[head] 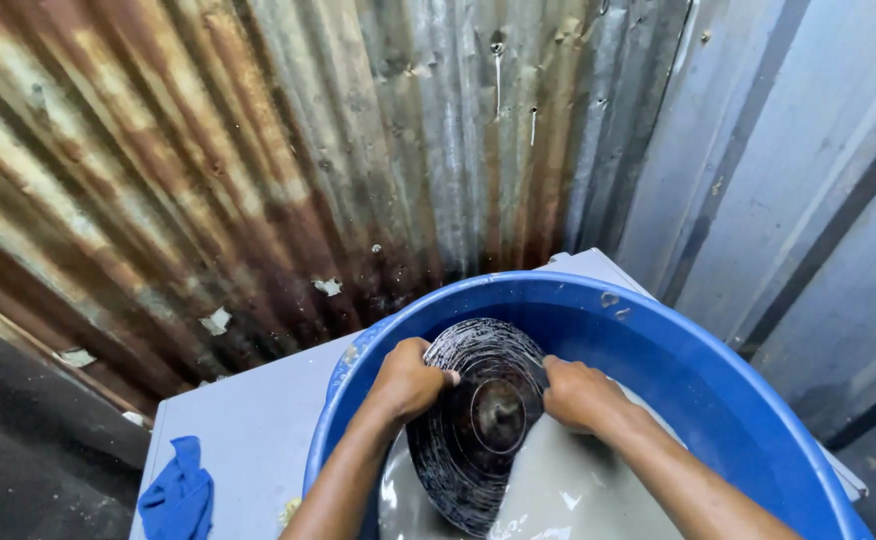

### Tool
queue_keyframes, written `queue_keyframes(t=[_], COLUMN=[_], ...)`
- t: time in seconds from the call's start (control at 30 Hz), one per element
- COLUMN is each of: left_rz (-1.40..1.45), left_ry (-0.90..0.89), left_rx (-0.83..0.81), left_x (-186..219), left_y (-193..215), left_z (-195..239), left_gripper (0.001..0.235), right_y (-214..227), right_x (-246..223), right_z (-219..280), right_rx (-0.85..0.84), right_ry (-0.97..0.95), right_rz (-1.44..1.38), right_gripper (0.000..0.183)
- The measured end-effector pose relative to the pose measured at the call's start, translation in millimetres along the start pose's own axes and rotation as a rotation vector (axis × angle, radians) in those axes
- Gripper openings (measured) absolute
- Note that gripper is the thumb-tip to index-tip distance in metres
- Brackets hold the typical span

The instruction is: A person is scrubbing a circular metal mesh lid in a blue plastic tub filled with water using a small tool.

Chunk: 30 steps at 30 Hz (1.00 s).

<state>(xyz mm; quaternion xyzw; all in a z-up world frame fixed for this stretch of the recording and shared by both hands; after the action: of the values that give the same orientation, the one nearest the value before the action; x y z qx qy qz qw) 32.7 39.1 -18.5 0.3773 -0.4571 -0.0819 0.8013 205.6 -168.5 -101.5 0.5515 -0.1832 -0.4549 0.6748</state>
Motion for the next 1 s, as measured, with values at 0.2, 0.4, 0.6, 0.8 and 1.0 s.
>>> queue_keyframes(t=[0.2,0.4,0.6,0.8,1.0], left_rz=[-0.214,-0.181,0.100,1.012,0.452], left_ry=[0.097,0.075,0.079,-0.132,0.215], left_rx=[-0.066,-0.010,-0.055,-0.146,-0.081], left_x=[-16.5,-1.9,7.0,-9.1,-9.3], left_y=[-12.9,-20.0,-10.7,-31.4,-50.0], left_z=[2.3,7.9,25.1,21.7,53.2], left_gripper=[0.071,0.072,0.058,0.006,0.049], right_y=[-69.5,42.6,34.1,22.3,21.1], right_x=[60.8,-46.5,3.2,-15.0,-30.3], right_z=[-68.8,62.3,31.4,34.3,67.0], right_rx=[-0.073,-0.188,-0.079,-0.162,-0.329], right_ry=[0.041,0.211,0.061,0.051,-0.010], right_rz=[0.034,-0.488,-0.201,-0.281,-0.496], right_gripper=[0.050,0.039,0.047,0.025,0.025])
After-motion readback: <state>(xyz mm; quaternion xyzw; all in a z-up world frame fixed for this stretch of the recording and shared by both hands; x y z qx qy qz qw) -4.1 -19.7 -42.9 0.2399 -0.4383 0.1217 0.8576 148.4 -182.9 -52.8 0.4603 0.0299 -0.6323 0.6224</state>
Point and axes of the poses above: each hand's wrist, its own z-axis away from the middle knuckle, its own y-axis out of the back of the hand, x = y × z, the point moved 5 cm from there along -z, towards the middle knuckle, and after that the axes turned 3 degrees about -x, right-handed, at the moved point
